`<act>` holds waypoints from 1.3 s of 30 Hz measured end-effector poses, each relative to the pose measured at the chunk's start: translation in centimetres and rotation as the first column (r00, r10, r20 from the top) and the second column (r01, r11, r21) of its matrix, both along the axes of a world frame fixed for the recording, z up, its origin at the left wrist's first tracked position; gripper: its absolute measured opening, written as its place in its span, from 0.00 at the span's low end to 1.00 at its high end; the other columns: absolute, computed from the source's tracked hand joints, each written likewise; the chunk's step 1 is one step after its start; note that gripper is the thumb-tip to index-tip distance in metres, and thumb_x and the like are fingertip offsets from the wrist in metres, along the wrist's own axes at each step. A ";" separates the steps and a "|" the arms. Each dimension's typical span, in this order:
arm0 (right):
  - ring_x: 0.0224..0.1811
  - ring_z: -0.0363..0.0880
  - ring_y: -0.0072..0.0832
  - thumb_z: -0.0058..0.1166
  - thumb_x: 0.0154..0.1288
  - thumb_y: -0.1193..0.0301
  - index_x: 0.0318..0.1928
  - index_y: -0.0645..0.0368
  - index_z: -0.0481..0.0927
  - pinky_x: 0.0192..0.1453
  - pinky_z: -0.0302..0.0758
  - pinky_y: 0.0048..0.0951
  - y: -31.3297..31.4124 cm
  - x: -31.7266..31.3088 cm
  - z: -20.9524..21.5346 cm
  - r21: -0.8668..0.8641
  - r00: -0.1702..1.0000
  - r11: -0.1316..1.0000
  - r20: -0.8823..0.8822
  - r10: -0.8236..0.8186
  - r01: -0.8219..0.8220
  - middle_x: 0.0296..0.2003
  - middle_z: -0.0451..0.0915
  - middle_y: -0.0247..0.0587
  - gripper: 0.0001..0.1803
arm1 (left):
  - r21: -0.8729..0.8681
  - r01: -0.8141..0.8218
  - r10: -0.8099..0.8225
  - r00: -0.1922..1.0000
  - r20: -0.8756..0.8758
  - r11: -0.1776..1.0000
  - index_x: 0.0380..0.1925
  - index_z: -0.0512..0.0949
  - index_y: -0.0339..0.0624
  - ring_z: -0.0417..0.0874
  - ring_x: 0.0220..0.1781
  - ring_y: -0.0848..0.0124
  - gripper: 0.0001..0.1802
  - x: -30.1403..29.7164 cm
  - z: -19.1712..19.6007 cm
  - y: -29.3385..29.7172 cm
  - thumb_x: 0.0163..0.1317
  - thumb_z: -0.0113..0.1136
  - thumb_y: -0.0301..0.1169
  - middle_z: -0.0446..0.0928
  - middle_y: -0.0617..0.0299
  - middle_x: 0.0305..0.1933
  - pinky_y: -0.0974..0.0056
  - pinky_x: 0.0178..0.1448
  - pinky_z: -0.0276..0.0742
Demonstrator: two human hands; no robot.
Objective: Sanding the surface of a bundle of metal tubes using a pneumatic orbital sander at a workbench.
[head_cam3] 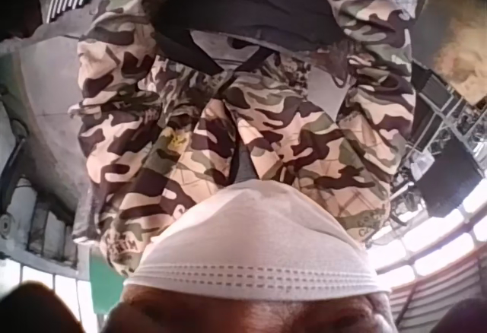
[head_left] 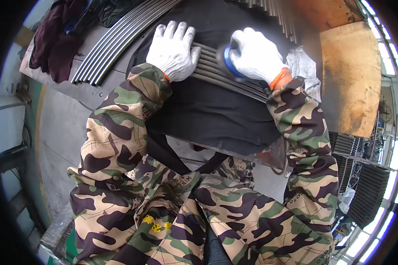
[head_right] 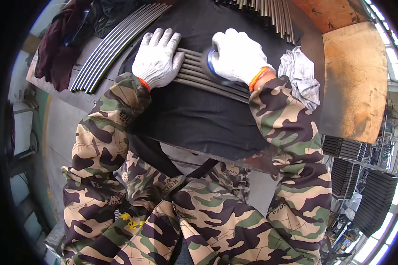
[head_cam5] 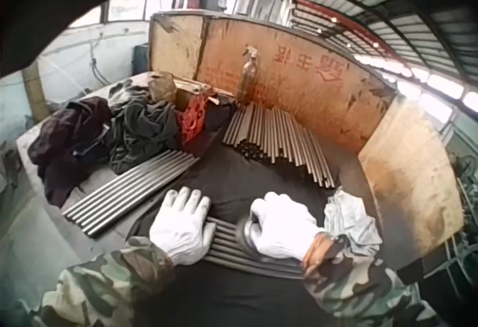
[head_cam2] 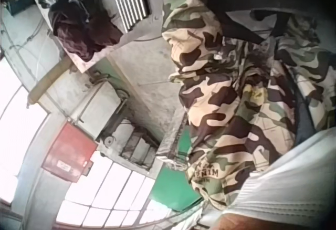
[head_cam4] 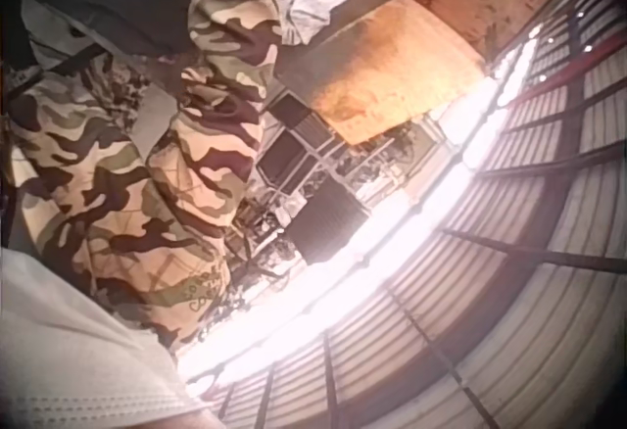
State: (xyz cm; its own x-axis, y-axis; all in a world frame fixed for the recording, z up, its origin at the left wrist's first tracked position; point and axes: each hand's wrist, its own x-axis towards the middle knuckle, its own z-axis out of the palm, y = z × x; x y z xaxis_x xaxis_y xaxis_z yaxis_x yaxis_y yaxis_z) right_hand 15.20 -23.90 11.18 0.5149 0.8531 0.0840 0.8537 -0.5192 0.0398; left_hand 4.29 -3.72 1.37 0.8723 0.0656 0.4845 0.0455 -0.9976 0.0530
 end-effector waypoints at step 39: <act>0.42 0.82 0.49 0.63 0.63 0.65 0.41 0.53 0.82 0.47 0.79 0.49 -10.0 -1.0 0.5 0.086 0.998 0.995 -0.018 0.054 -0.052 0.38 0.80 0.48 0.09 | 0.046 -0.046 0.044 0.998 0.036 0.998 0.68 0.74 0.34 0.73 0.74 0.44 0.30 -0.7 -0.8 0.5 0.75 0.55 0.44 0.75 0.42 0.72 0.41 0.78 0.64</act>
